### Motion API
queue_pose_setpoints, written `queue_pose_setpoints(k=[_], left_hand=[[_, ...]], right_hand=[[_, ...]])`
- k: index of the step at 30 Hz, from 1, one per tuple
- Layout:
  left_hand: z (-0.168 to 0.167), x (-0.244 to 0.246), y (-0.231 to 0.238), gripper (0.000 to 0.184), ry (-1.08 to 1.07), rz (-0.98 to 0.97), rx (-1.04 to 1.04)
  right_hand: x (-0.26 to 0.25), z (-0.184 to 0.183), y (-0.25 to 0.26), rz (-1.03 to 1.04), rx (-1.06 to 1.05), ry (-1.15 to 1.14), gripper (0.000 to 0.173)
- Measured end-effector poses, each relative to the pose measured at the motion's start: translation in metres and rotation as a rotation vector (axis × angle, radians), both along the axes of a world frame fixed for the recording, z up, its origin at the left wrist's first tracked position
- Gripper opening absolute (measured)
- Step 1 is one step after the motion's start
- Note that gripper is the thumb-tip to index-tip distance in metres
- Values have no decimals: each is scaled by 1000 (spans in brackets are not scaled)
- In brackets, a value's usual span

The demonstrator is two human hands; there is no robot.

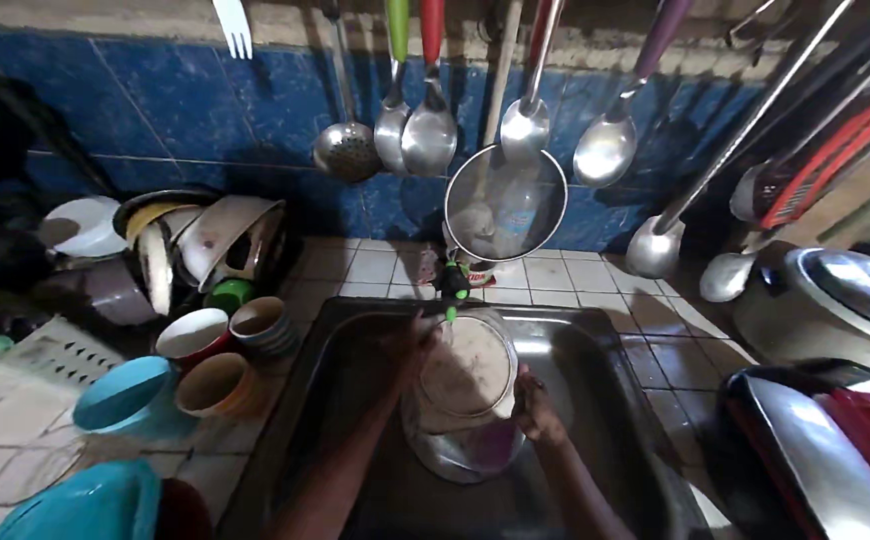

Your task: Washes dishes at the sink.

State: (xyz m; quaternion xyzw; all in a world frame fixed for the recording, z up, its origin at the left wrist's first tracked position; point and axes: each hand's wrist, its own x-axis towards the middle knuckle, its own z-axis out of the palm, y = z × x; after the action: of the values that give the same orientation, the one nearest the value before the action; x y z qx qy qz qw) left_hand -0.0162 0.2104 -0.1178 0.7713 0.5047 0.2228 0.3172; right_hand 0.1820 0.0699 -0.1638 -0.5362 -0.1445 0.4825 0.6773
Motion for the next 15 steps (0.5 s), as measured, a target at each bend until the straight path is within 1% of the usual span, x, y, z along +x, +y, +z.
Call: queue_pose_setpoints(k=[1, 2, 3, 4, 5, 6, 8, 9, 10, 12, 13, 15], left_hand=[[1, -4, -11, 73, -136, 54, -116], [1, -6, -28, 72, -329, 111, -265], [1, -7, -47, 64, -525, 158, -432], [0, -8, -65, 52, -677, 184, -574], [-2, -9, -80, 44, -763, 177, -676], [-4, -10, -91, 45, -809, 161, -723], [3, -10, -107, 49, -796, 137, -710], [9, -8, -113, 49, -765, 117, -677], [19, -5, -118, 46, -725, 102, -644], [35, 1, -126, 39, -646, 73, -607], [41, 4, -130, 38, -616, 51, -596], [47, 11, -139, 37, -625, -39, -569]], right_hand=[[4, -2, 0, -35, 25, 22, 31], [7, -2, 0, -68, 38, 41, 32], [7, -2, 0, -101, 26, 56, 34], [6, -3, 0, -123, 5, 67, 39], [4, -3, 0, -143, -29, 63, 44], [1, -4, -1, -153, -63, 29, 47], [-8, -4, -9, -145, -179, -174, 46], [-9, 1, -18, -81, -260, -322, 45], [-8, 8, -27, 27, -364, -470, 43], [1, 25, -44, 311, -554, -749, 39], [5, 33, -54, 403, -618, -865, 39], [13, 52, -87, 488, -692, -1059, 43]])
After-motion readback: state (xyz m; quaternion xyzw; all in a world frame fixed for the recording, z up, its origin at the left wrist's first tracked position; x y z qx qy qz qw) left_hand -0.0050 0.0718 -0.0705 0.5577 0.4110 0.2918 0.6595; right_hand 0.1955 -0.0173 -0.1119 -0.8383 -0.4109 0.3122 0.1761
